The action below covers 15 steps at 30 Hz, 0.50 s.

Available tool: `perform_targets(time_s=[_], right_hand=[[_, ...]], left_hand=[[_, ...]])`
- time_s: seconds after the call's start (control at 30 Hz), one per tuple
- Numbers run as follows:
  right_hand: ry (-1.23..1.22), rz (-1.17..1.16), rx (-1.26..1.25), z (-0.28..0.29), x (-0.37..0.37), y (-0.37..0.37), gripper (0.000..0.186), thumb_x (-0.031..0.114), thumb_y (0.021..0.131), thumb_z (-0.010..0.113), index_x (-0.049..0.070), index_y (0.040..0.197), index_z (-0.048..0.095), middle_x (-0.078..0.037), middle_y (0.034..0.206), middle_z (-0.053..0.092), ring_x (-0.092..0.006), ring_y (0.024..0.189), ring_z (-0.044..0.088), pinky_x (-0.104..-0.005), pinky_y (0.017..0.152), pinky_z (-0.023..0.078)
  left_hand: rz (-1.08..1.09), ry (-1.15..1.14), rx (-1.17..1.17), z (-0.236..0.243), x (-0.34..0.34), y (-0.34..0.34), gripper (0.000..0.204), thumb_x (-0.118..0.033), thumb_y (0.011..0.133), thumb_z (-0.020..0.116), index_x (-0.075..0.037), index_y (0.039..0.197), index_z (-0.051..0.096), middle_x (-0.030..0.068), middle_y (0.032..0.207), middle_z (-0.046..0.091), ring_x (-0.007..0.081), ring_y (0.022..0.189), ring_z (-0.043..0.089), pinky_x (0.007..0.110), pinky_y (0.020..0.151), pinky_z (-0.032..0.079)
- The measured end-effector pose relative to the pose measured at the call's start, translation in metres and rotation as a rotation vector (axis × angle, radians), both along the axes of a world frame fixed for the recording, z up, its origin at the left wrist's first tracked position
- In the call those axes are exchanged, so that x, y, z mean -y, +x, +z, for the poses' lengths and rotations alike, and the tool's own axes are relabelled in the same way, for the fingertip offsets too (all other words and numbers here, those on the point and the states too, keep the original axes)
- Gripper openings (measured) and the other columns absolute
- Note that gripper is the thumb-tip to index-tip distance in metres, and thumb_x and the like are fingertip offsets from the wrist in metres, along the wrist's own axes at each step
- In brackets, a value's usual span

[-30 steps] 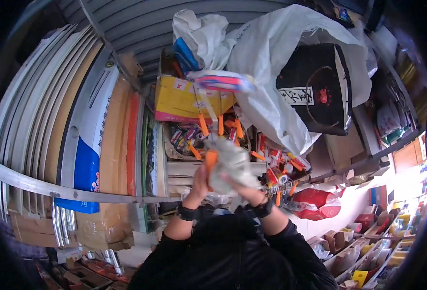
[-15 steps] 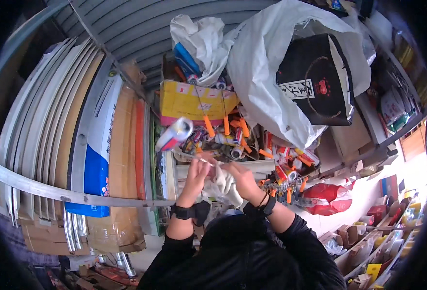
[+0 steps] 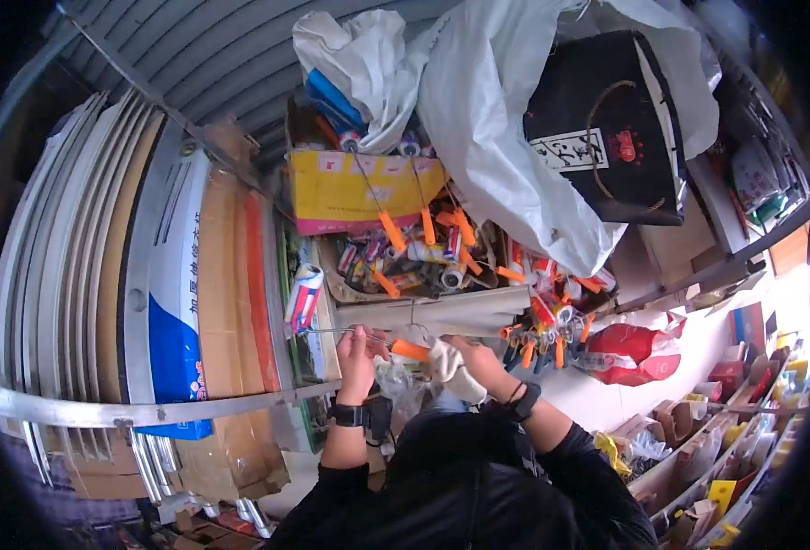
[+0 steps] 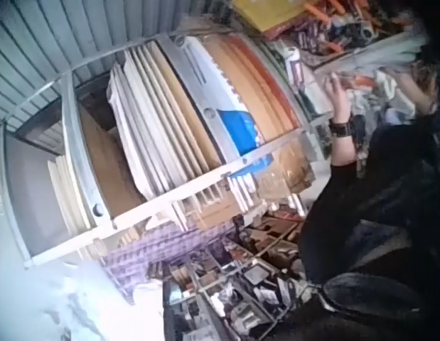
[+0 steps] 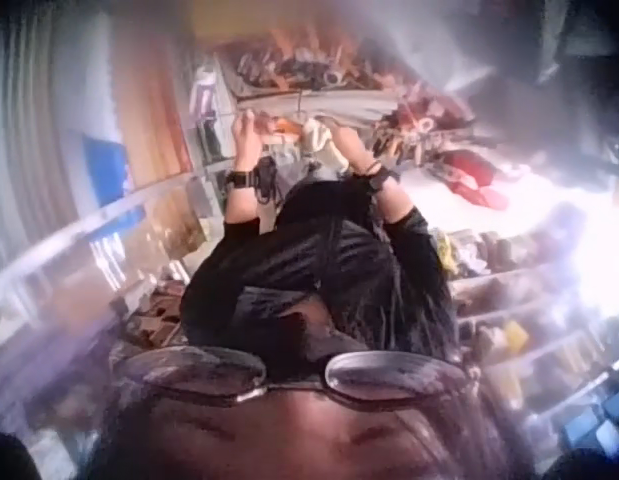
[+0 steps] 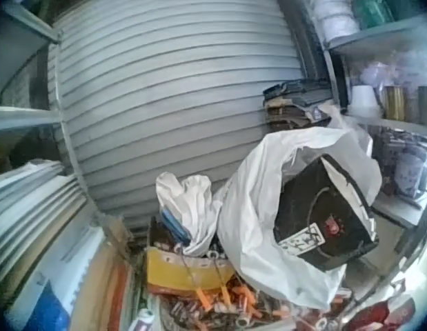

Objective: The person picks up boxed items and hardware components from shelves, wipes them with a cloth, and repositions them on the shelving units.

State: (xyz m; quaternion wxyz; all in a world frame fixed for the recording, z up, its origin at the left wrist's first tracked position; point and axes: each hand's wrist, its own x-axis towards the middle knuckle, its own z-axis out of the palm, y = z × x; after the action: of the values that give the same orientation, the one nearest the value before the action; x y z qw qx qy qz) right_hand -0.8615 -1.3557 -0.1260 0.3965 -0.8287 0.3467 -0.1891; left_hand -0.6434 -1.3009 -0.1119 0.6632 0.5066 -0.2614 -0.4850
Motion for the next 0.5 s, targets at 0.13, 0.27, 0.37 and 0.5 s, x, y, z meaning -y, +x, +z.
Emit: perform_targets(time_s=[0.13, 0.27, 0.37, 0.5], right_hand=[[0.266, -0.347, -0.046, -0.103, -0.007, -0.066, 0.035, 0.004, 0.075, 0.042, 0.010, 0.110, 0.047, -0.015, 0.088, 0.058, -0.0321, 0.079, 0.056, -0.0345, 0.069, 0.047], [0.605, -0.638, 0.205, -0.055, -0.021, -0.098, 0.028, 0.008, 0.080, 0.045, 0.004, 0.107, 0.048, -0.010, 0.086, 0.060, -0.0203, 0.078, 0.058, -0.0302, 0.069, 0.047], [0.489, -0.739, 0.066, -0.081, -0.052, -0.143, 0.034, 0.008, 0.075, 0.057, 0.003, 0.107, 0.046, -0.008, 0.087, 0.060, -0.0149, 0.080, 0.058, -0.0274, 0.070, 0.046], [0.675, -0.918, 0.102, -0.110, -0.097, -0.174, 0.040, 0.005, 0.072, 0.061, 0.000, 0.107, 0.042, -0.010, 0.089, 0.059, -0.0159, 0.081, 0.058, -0.0270, 0.071, 0.047]], left_hand=[[0.087, 0.160, -0.126, -0.072, 0.023, 0.043, 0.024, -0.028, 0.086, 0.046, -0.004, 0.082, 0.046, 0.0114, 0.073, 0.056, 0.0163, 0.053, 0.052, 0.026, 0.046, 0.043], [0.044, 0.357, -0.038, -0.146, 0.058, 0.109, 0.024, -0.027, 0.086, 0.045, -0.003, 0.082, 0.047, 0.0114, 0.068, 0.057, 0.0158, 0.046, 0.049, 0.026, 0.040, 0.040], [0.028, 0.507, -0.055, -0.194, 0.106, 0.142, 0.021, -0.022, 0.087, 0.043, -0.003, 0.081, 0.048, 0.0114, 0.063, 0.057, 0.0159, 0.040, 0.047, 0.027, 0.035, 0.038], [-0.093, 0.701, -0.076, -0.267, 0.161, 0.150, 0.014, -0.014, 0.082, 0.047, -0.002, 0.075, 0.051, 0.0101, 0.066, 0.059, 0.0138, 0.043, 0.047, 0.026, 0.036, 0.038]])
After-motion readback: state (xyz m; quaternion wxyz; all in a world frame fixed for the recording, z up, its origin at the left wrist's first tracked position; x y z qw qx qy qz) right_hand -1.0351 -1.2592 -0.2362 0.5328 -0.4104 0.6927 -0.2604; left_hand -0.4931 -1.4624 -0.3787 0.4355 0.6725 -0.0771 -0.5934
